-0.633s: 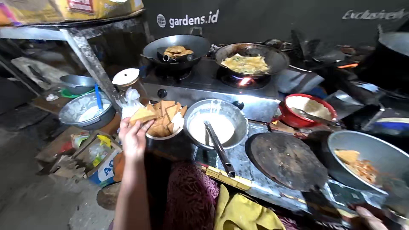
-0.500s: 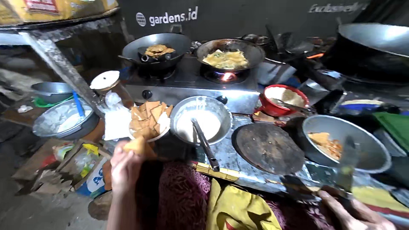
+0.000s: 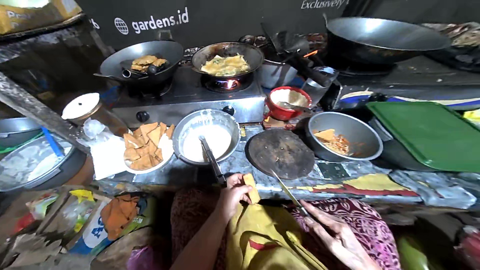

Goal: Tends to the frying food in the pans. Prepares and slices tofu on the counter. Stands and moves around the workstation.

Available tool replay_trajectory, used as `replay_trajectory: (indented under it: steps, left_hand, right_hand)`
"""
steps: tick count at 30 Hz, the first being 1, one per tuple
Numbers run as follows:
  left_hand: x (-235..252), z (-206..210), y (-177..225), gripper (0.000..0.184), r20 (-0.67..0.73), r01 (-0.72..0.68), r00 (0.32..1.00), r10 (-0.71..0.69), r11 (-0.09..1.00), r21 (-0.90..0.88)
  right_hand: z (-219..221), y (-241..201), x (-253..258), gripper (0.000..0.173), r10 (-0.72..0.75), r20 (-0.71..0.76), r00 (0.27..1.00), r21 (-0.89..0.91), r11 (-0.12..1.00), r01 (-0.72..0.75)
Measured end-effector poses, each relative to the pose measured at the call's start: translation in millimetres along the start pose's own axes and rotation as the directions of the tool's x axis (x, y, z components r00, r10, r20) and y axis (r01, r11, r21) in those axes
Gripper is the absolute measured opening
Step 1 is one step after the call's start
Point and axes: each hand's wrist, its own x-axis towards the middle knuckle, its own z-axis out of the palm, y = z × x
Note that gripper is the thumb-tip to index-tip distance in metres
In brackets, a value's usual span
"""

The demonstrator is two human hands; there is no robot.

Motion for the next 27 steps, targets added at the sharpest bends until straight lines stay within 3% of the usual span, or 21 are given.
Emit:
replay_trajectory:
  steps: [5, 9, 23, 27]
  left_hand:
    - [25, 10, -2, 0.034, -0.127, -0.055, 0.990, 0.063, 0.996, 0.067]
    - [31, 7, -7, 0.037, -0.163, -0.086, 0.980, 0.112, 0.983, 0.160]
    - [37, -9, -16, 0.035, -0.059, -0.322, 0.924, 0.378, 0.851, 0.414]
    - [36, -10, -13, 0.035, -0.028, -0.362, 0.907, 0.421, 0.811, 0.460]
  right_hand:
    - [20, 0, 7, 0.043, -0.119, 0.049, 0.992, -0.030, 0.992, 0.120]
    - [30, -7, 16, 0.043, -0.101, 0.076, 0.992, -0.062, 0.992, 0.106]
    - [25, -8, 29, 0.043, -0.100, 0.157, 0.983, -0.082, 0.990, 0.114]
    - [11, -17, 33, 0.044, -0.022, 0.242, 0.970, -0.040, 0.999, 0.032]
